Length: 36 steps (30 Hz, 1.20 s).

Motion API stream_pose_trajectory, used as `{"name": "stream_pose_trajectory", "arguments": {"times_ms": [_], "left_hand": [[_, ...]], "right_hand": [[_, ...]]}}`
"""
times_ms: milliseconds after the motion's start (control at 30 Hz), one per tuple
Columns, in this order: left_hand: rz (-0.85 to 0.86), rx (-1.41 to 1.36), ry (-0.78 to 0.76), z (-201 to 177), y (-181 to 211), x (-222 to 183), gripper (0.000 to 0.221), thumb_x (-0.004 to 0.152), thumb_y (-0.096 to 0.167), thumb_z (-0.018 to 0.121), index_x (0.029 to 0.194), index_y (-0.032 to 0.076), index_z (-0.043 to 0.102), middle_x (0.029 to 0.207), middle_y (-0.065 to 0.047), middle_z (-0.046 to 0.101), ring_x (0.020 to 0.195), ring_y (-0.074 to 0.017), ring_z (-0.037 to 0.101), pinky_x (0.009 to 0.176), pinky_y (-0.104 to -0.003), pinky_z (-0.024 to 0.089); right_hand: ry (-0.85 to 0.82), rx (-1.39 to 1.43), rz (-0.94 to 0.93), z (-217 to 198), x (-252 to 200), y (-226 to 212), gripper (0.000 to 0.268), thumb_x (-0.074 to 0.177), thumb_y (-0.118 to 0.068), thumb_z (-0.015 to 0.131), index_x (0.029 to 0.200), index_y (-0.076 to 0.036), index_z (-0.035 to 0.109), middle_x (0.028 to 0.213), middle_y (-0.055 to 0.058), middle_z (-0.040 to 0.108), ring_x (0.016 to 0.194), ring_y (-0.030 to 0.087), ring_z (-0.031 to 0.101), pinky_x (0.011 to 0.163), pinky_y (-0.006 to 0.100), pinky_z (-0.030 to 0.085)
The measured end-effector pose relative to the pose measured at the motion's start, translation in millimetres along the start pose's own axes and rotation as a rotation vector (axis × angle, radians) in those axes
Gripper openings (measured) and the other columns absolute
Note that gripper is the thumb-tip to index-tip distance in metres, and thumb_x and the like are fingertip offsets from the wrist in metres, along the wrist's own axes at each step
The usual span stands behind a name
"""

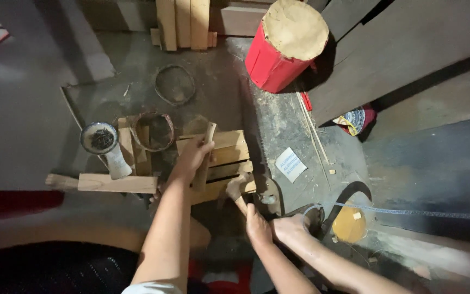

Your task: Assembling a wooden structure by hammering nails into wooden slats on the floor.

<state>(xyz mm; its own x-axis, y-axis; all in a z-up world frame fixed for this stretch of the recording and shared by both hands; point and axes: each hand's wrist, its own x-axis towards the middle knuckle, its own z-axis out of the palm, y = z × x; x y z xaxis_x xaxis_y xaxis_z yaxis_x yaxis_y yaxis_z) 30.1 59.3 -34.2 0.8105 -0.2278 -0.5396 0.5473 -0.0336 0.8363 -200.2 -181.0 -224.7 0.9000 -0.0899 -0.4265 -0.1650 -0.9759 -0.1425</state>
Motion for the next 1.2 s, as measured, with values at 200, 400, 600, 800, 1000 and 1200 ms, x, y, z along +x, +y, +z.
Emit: {"name": "stream_pose_trajectory", "arguments": {"times_ms": [200,400,600,800,1000,1200], "left_hand": [[-0.077,-0.473,-0.085,5.7,-14.8,19.5,0.064,0.096,-0.006,0.053,0.156,0.009,0.034,0.115,-0.021,0.053,0.075,-0.0263,0.064,0.060,-0.035,0.056],[0.100,-0.799,-0.333,5.1,-55.3,52.1,0.051,0.093,-0.011,0.055,0.138,0.013,0.048,0.108,-0.016,0.053,0.082,-0.0308,0.062,0.061,-0.038,0.055],[0.111,-0.828,-0.379,1.4,-58.0,51.6,0.066,0.090,-0.008,0.060,0.150,0.014,0.043,0.109,-0.016,0.058,0.087,-0.0283,0.066,0.064,-0.037,0.057],[0.083,-0.888,-0.357,8.4,-67.3,61.5,0.071,0.086,-0.009,0.059,0.149,0.020,0.044,0.115,-0.015,0.054,0.089,-0.0269,0.064,0.067,-0.037,0.057],[0.001,-0.783,-0.131,53.5,-54.4,62.4,0.063,0.087,-0.011,0.053,0.137,0.028,0.055,0.112,-0.010,0.063,0.092,-0.0282,0.072,0.070,-0.045,0.068],[0.030,-0.840,-0.026,121.4,-67.0,58.5,0.067,0.086,-0.015,0.049,0.141,0.023,0.050,0.117,-0.012,0.056,0.097,-0.0233,0.067,0.078,-0.038,0.068]], "right_hand": [[-0.100,0.148,0.059,11.3,9.9,12.8,0.039,0.096,-0.003,0.032,0.134,-0.014,0.038,0.108,0.026,0.068,0.098,0.048,0.068,0.084,0.059,0.050],[-0.157,0.197,0.069,3.9,7.2,14.2,0.051,0.094,0.002,0.034,0.142,-0.015,0.035,0.115,0.029,0.065,0.104,0.047,0.065,0.086,0.055,0.049],[-0.188,0.276,0.100,-9.1,5.7,7.6,0.052,0.096,-0.004,0.032,0.147,-0.013,0.037,0.134,0.026,0.060,0.121,0.042,0.061,0.099,0.050,0.048],[-0.490,0.234,0.233,-179.9,-11.2,-58.6,0.026,0.102,-0.026,0.061,0.126,-0.018,0.056,0.105,0.002,0.061,0.076,0.010,0.057,0.065,0.020,0.052],[0.127,0.789,0.041,-185.4,7.3,-43.8,0.050,0.098,-0.039,0.066,0.138,-0.010,0.059,0.115,0.019,0.075,0.107,0.040,0.068,0.091,0.050,0.055],[0.127,0.793,0.127,-212.4,-4.9,-95.2,0.082,0.090,-0.031,0.073,0.159,-0.012,0.032,0.151,0.030,0.046,0.142,0.046,0.043,0.117,0.056,0.038]]}}
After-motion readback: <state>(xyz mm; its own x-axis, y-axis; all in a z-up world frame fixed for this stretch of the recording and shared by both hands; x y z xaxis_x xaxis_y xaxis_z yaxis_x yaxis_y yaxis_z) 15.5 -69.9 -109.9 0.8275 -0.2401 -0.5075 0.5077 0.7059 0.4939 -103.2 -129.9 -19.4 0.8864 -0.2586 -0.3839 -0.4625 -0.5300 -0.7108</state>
